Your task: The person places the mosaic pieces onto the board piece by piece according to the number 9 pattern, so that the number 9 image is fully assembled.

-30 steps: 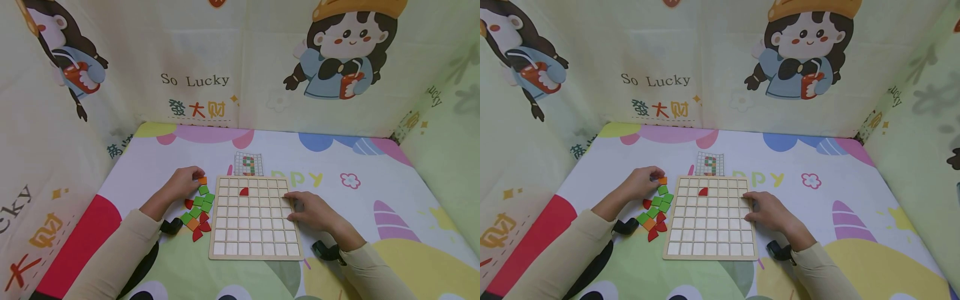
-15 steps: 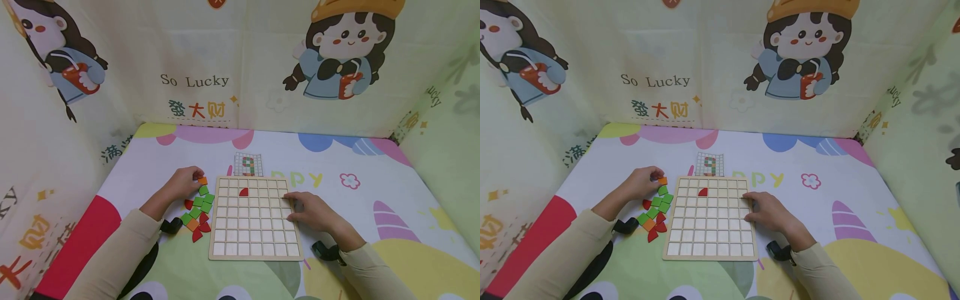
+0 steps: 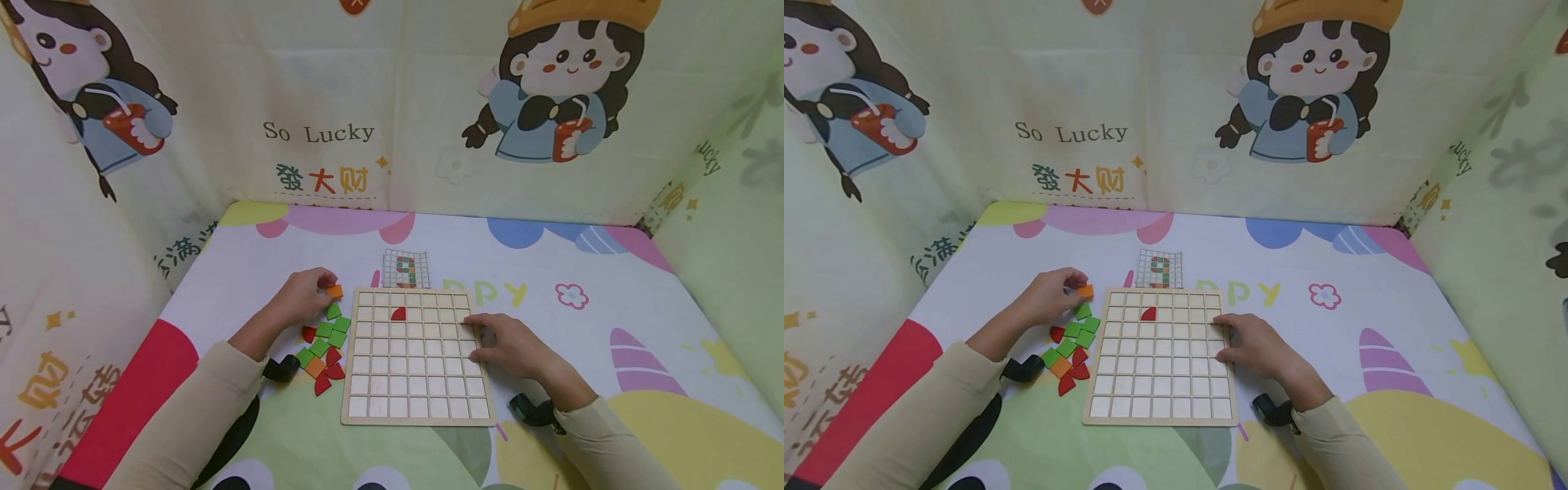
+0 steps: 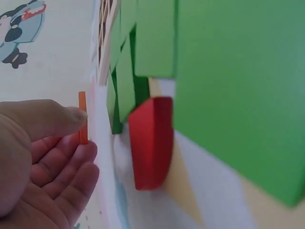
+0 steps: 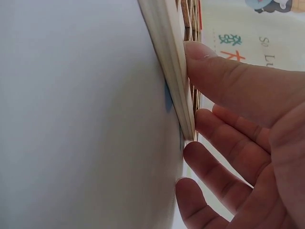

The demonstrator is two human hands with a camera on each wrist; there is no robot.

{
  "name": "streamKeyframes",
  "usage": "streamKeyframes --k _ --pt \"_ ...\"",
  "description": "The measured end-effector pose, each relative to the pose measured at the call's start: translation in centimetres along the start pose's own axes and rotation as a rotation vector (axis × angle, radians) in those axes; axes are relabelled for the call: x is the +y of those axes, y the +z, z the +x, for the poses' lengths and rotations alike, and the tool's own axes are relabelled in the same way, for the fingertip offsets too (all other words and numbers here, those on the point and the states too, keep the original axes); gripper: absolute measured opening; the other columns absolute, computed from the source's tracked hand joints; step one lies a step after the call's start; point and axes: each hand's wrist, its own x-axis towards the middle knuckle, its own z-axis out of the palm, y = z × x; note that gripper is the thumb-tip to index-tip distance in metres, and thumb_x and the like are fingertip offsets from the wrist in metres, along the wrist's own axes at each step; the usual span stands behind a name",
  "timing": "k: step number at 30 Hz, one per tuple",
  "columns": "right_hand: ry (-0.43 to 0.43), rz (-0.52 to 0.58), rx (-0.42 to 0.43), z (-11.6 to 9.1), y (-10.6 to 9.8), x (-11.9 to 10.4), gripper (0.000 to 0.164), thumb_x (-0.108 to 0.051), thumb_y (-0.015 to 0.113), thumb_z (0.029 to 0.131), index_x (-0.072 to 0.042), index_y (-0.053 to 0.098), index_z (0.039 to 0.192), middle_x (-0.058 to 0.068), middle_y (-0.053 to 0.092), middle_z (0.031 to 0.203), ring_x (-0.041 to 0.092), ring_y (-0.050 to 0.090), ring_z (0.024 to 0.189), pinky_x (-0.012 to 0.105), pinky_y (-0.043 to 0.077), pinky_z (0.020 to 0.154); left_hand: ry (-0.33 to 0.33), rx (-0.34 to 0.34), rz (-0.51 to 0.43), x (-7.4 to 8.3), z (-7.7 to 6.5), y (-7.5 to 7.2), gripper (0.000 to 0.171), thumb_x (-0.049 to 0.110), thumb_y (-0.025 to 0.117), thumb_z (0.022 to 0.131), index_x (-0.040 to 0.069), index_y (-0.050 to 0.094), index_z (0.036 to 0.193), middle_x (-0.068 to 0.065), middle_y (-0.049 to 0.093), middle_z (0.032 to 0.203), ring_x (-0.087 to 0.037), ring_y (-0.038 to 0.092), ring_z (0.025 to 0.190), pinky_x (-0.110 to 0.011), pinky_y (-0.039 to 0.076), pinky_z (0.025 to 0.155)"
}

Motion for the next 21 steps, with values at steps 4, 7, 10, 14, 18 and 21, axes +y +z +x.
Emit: streamKeyframes --k 4,7,10,14,18,21 --pt "0.003 0.000 0.001 0.0 0.0 0.0 0.057 -0.017 0.083 0.082 -0.004 0.061 0.133 0.017 0.060 0.132 0.041 0.052 0.124 0.056 0.042 0.099 0.046 -0.015 -0.008 0.4 -0.2 -0.1 0.036 0.007 0.066 0.093 -0.002 0.060 0.127 -0.015 0.064 0.123 -0.031 0.058 0.114 -0.044 0.048 0.099" --pt "0.007 0.002 0.000 0.0 -0.1 0.0 0.057 -0.018 0.083 0.082 -0.004 0.061 0.133 0.017 0.060 0.132 0.041 0.052 0.124 0.055 0.042 0.099 0.084 -0.022 -0.001 0.8 -0.3 -0.2 0.036 0.008 0.066 0.093 -0.001 0.060 0.128 -0.015 0.064 0.123 -0.031 0.059 0.113 -0.045 0.049 0.098" --pt "0.005 0.003 0.001 0.0 -0.1 0.0 0.057 -0.018 0.083 0.082 -0.004 0.061 0.133 0.017 0.060 0.132 0.041 0.052 0.124 0.055 0.042 0.099 0.091 -0.028 0.000 1.2 -0.3 -0.1 0.037 0.010 0.067 0.094 0.001 0.060 0.129 -0.013 0.063 0.125 -0.031 0.059 0.112 -0.044 0.050 0.096" --pt "-0.002 0.003 0.003 0.0 -0.1 0.0 0.057 -0.018 0.083 0.082 -0.004 0.062 0.132 0.017 0.061 0.132 0.040 0.052 0.124 0.055 0.042 0.099 0.085 -0.040 -0.010 1.7 -0.3 0.2 0.039 0.012 0.068 0.094 0.004 0.059 0.130 -0.012 0.062 0.126 -0.030 0.058 0.112 -0.042 0.051 0.096" --pt "0.000 0.002 0.004 0.0 -0.1 0.0 0.057 -0.018 0.083 0.082 -0.004 0.062 0.133 0.017 0.061 0.132 0.041 0.052 0.124 0.056 0.042 0.099 0.105 -0.049 -0.017 2.3 -0.3 0.4 0.038 0.014 0.068 0.093 0.003 0.060 0.129 -0.011 0.063 0.124 -0.029 0.059 0.112 -0.042 0.050 0.096" --pt "0.005 0.003 0.002 0.0 -0.1 0.0 0.057 -0.018 0.083 0.082 -0.004 0.061 0.133 0.017 0.061 0.132 0.041 0.052 0.124 0.056 0.042 0.100 0.115 -0.054 -0.026 2.8 -0.3 0.7 0.038 0.014 0.069 0.093 0.004 0.061 0.128 -0.010 0.064 0.123 -0.028 0.059 0.111 -0.041 0.051 0.095"
